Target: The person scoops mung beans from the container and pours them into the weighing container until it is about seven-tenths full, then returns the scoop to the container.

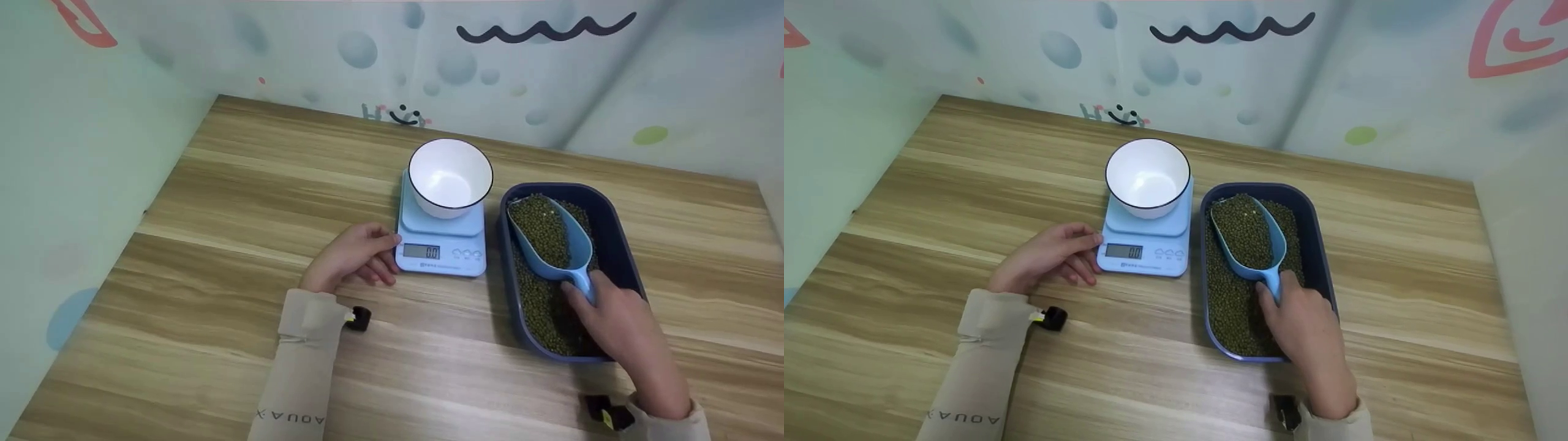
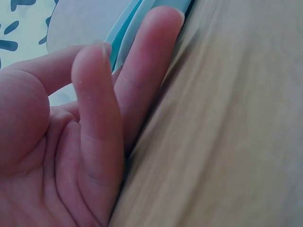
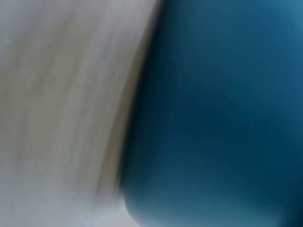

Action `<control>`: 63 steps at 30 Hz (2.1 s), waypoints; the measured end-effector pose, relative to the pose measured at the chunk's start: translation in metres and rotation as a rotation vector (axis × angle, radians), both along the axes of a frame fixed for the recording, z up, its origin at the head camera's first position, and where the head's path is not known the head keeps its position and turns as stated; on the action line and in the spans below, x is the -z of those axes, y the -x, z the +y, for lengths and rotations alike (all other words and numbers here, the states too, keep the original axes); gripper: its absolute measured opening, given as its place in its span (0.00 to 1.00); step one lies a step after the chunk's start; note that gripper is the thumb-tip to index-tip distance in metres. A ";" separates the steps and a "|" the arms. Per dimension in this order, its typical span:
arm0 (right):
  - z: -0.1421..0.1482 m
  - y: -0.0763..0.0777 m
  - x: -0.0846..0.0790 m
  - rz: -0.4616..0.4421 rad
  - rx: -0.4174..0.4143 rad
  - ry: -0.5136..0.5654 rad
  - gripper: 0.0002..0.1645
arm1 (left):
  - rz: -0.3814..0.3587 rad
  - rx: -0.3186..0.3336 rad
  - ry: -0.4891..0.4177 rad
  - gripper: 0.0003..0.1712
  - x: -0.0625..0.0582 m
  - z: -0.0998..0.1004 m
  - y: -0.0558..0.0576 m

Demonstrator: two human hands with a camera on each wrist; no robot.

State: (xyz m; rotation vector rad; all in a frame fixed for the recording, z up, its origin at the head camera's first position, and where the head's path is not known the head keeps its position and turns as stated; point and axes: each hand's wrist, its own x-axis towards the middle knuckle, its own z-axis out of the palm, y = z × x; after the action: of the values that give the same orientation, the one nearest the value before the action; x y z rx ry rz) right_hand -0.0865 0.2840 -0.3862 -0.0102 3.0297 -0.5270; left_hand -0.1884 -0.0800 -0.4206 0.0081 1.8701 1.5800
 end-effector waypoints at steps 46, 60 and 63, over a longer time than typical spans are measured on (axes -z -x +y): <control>0.000 0.000 0.002 -0.017 0.012 -0.021 0.25 | 0.011 -0.016 -0.013 0.15 0.002 0.001 0.000; 0.000 -0.001 0.002 -0.015 0.017 -0.015 0.26 | 0.010 -0.013 -0.011 0.16 0.001 0.002 0.000; -0.001 -0.001 0.003 -0.006 0.022 -0.022 0.25 | 0.008 -0.014 -0.018 0.17 0.001 0.002 -0.001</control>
State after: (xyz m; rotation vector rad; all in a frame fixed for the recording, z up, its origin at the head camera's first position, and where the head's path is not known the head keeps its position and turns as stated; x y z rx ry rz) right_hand -0.0850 0.2829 -0.3889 0.0252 3.0327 -0.4947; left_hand -0.1878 -0.0784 -0.4216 0.0092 1.8656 1.6086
